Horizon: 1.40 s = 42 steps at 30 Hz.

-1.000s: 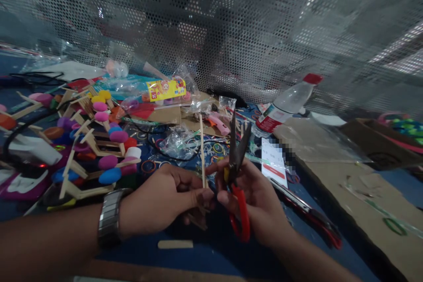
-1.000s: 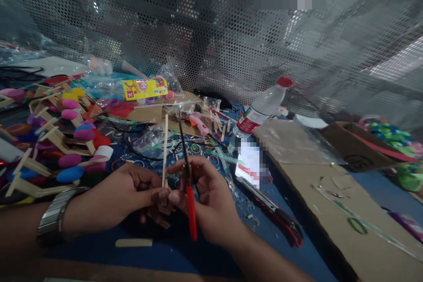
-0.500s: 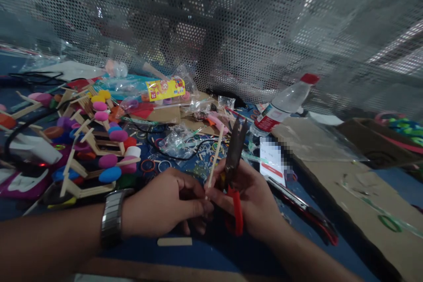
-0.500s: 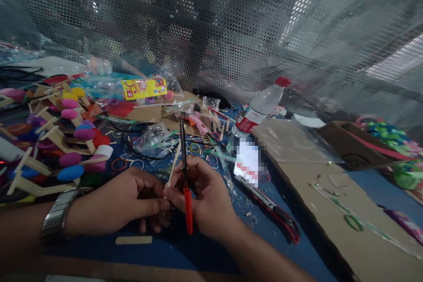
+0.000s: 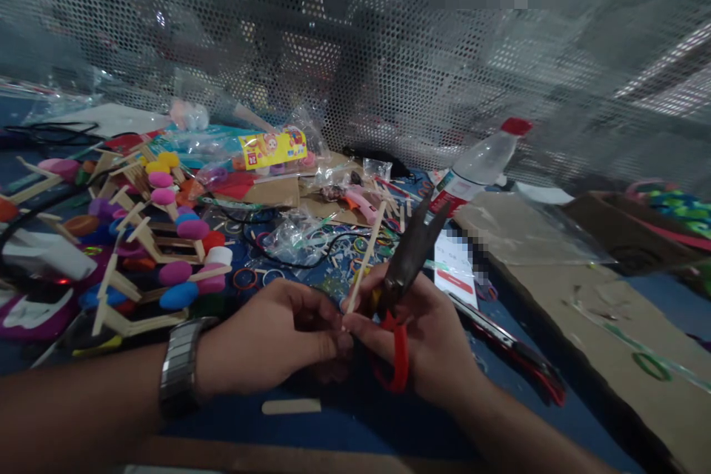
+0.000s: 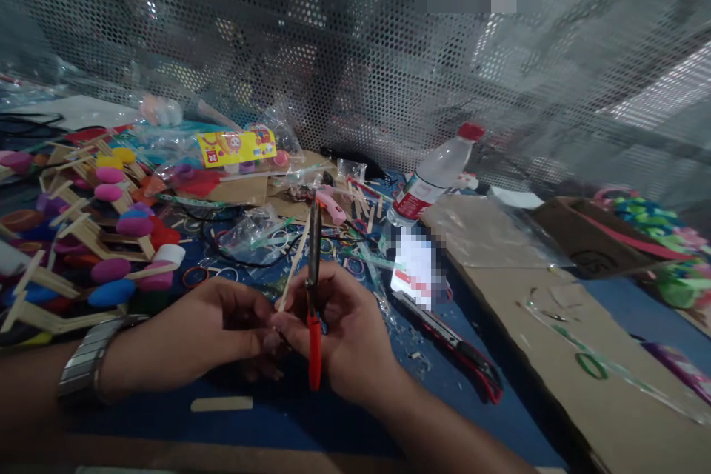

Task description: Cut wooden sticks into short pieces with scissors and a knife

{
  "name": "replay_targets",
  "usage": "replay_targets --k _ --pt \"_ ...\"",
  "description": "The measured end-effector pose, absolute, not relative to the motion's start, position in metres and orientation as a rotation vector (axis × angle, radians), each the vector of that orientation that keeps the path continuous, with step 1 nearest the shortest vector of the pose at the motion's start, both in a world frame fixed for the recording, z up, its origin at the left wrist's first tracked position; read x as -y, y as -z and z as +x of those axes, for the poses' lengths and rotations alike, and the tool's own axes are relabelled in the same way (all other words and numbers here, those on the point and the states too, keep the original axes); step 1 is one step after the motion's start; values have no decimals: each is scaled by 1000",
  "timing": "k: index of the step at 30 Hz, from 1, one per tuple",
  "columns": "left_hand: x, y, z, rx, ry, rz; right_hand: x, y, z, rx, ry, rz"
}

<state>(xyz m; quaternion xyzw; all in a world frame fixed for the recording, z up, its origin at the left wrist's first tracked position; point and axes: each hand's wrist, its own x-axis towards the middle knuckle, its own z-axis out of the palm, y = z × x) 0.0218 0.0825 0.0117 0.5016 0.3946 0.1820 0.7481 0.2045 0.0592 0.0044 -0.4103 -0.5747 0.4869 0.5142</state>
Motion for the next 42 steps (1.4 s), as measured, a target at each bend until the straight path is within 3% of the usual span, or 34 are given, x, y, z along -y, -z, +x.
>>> replay_targets --k 20,42 --pt "-85 -13 19 -796 -455 1176 -62 -4 208 1338 -1114 -956" --pt "-83 -12 19 -752 -465 1113 -61 3 212 1331 -1273 -896"
